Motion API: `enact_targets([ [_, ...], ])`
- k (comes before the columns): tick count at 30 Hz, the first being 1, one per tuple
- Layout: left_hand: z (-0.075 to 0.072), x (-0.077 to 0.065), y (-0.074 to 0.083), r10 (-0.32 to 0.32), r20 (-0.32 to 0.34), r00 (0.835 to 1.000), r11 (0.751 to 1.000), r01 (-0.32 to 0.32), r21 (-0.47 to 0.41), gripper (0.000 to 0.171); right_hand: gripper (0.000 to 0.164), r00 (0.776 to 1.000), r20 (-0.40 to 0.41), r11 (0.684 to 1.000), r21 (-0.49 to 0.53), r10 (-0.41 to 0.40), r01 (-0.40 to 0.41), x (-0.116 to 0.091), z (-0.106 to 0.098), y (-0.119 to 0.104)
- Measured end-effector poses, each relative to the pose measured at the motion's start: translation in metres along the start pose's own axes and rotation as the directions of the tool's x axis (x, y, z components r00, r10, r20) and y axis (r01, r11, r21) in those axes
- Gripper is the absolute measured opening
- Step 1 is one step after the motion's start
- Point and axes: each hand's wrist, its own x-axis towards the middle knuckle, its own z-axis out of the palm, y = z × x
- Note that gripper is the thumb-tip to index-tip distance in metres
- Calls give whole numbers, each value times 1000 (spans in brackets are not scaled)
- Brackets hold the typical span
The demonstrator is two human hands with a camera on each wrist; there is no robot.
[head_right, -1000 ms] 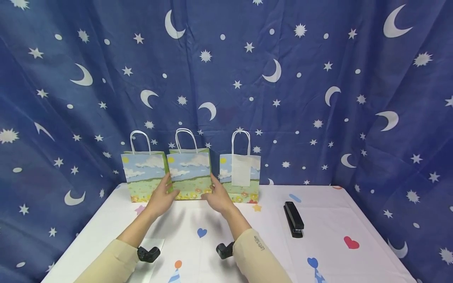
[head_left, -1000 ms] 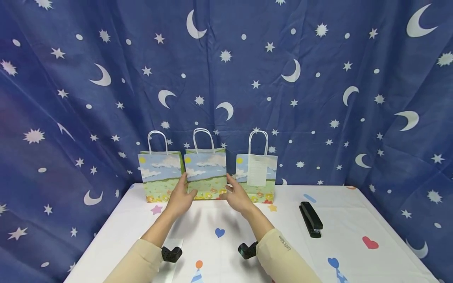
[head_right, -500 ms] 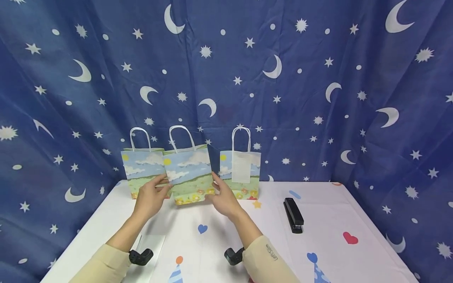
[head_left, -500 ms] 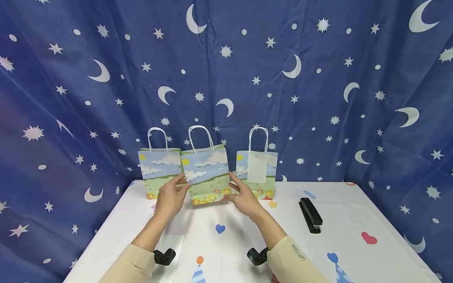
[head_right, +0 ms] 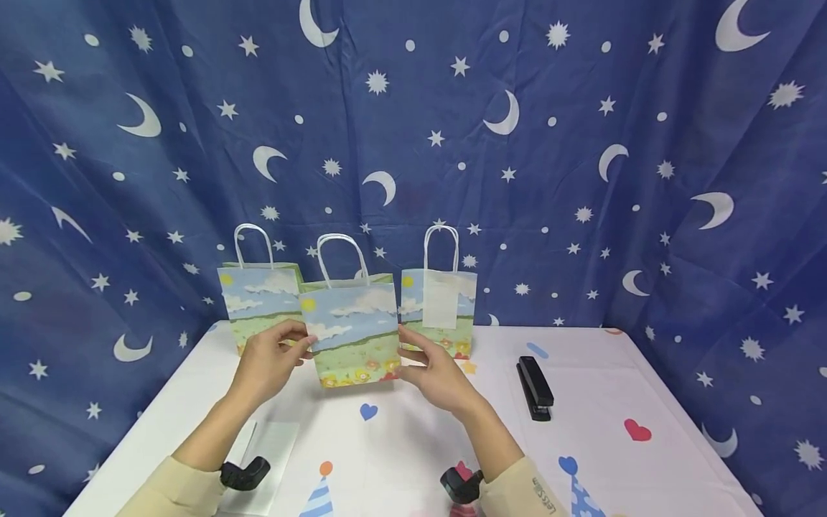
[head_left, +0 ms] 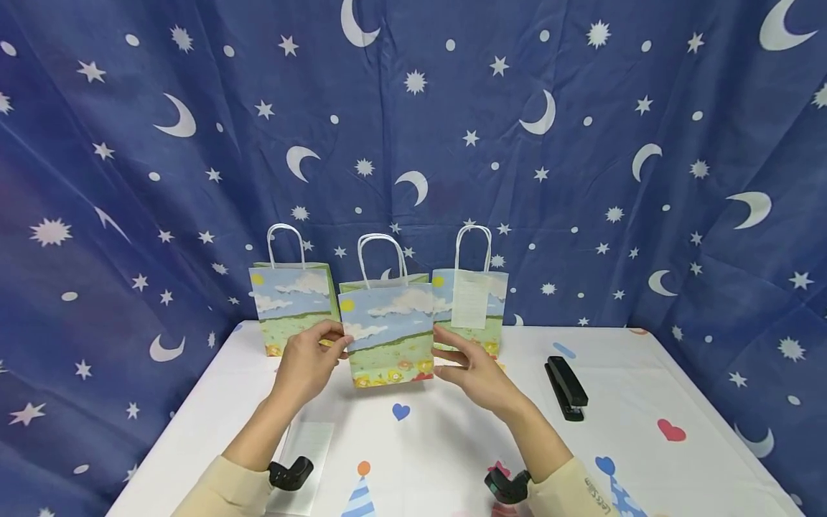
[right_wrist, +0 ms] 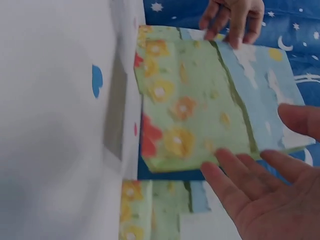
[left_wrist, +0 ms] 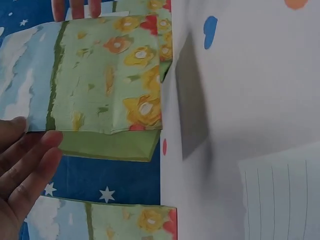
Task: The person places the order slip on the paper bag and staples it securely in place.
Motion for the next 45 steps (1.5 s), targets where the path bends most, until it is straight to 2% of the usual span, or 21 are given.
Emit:
enact_targets([
  [6, 2, -11, 9, 36, 51, 998, 999, -35, -17, 9, 61, 1000, 21, 997, -74, -5, 7, -15, -21, 1],
  [11, 9, -21, 20, 33, 106, 994, 995, -23, -92, 6, 54, 1000, 6, 992, -129, 2, -1, -26, -38, 0],
  [14, 13, -27, 24, 44, 136, 990, 991, -27, -128, 6, 53, 1000, -9, 992, -127, 19, -20, -32, -45, -2],
  [18, 19, -34, 29, 75, 164, 984, 989, -53, -138, 7, 61, 998, -44, 992, -118, 47, -52, -37, -53, -2],
  [22, 24, -40, 35, 79, 189, 979, 990, -55, -128, 9, 76, 992, -90, 988, -123, 86, -97, -41, -58, -4],
  [25, 28, -45, 38, 85, 211, 974, 990, -60, -124, 10, 80, 989, -106, 981, -153, 105, -121, -43, -62, -4],
  [30, 34, -50, 38, 119, 245, 962, 988, -89, -129, 8, 66, 997, -46, 979, -189, 69, -77, -44, -65, -4],
  [33, 35, -53, 36, 118, 271, 955, 988, -86, -127, 7, 55, 999, 1, 980, -196, 40, -39, -44, -65, -5],
  [40, 27, -51, 35, 143, 339, 930, 987, -109, -117, 9, 48, 999, 44, 977, -211, 26, -16, -47, -67, -9],
  [42, 24, -48, 35, 146, 336, 930, 986, -109, -127, 15, 48, 998, 51, 978, -205, 34, -22, -48, -67, -11],
  [45, 23, -40, 36, 163, 297, 941, 981, -122, -152, 32, 48, 997, 60, 980, -196, 41, -29, -50, -67, -13],
])
